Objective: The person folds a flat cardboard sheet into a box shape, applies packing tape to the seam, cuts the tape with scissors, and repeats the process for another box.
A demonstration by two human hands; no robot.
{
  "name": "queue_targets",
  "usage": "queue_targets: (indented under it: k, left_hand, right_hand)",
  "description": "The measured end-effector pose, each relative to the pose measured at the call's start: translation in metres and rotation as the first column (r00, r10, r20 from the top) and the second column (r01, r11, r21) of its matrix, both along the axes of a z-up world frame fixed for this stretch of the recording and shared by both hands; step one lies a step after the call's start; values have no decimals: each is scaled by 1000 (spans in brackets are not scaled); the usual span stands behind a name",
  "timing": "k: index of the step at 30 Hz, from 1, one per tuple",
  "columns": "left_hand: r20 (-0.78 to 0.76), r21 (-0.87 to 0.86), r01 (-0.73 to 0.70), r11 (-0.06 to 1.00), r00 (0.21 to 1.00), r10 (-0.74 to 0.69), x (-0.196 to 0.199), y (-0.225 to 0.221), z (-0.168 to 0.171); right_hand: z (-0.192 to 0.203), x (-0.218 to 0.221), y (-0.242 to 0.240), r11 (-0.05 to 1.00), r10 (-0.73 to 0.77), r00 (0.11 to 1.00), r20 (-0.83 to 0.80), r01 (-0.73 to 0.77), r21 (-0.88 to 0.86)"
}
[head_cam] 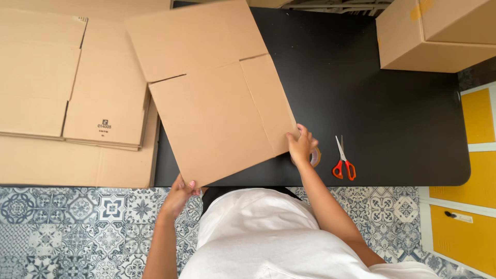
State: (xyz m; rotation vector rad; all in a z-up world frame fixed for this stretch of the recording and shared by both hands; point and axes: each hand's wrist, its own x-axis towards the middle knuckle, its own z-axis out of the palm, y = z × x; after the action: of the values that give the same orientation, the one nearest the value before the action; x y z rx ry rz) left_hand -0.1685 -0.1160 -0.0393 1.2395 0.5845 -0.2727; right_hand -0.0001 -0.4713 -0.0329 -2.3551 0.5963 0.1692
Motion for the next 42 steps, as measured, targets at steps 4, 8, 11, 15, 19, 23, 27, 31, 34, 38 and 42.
queue_targets:
  k: [4,8,11,15,19,23,27,31,34,38,42]
  left_hand:
    - [-89,-4,49,999,995,-49,11,2,13]
    - [-166,288,16,958,986,33,26,-12,16]
    - [-215,471,-40,881,964,159,33,-28,31]
    - [-76,491,-226,841,951,299,42,-51,69]
    - [79,182,-424,887,906,417,58,-82,110]
    - [144,93,-232,968,965,217,73,-97,85]
    - [84,82,1,997,996,-8,86,-117,51]
    - [-89,-11,137,991,987,-137,81,-111,62]
    - [-231,132,263,956,946,-228,65,-94,52]
    - [-336,305,434,848,882,-331,47,-71,130]
    - [-517,534,492,687,834,-195,10,3,148]
  right_hand:
    - [-9,0,-29,999,49,999,17,-49,-13]
    - [26,-12,-23,987,128,991,-41,-123,101]
    - [21,-20,-25,909,68,993,101,-103,405]
    - [91,-27,-18,616,-148,921,360,-200,762]
    - [213,-49,-6,747,-19,814,581,-375,549]
    - [284,-62,5,894,233,454,860,-449,-5]
    - [309,-50,10,804,374,151,915,-544,-239]
    - [307,-49,22,745,410,132,903,-620,-247]
    - [300,-56,29,693,439,186,879,-692,-200]
    - [311,-48,39,528,502,88,860,-819,-225]
    - [314,-29,25,400,535,43,844,-892,-209]
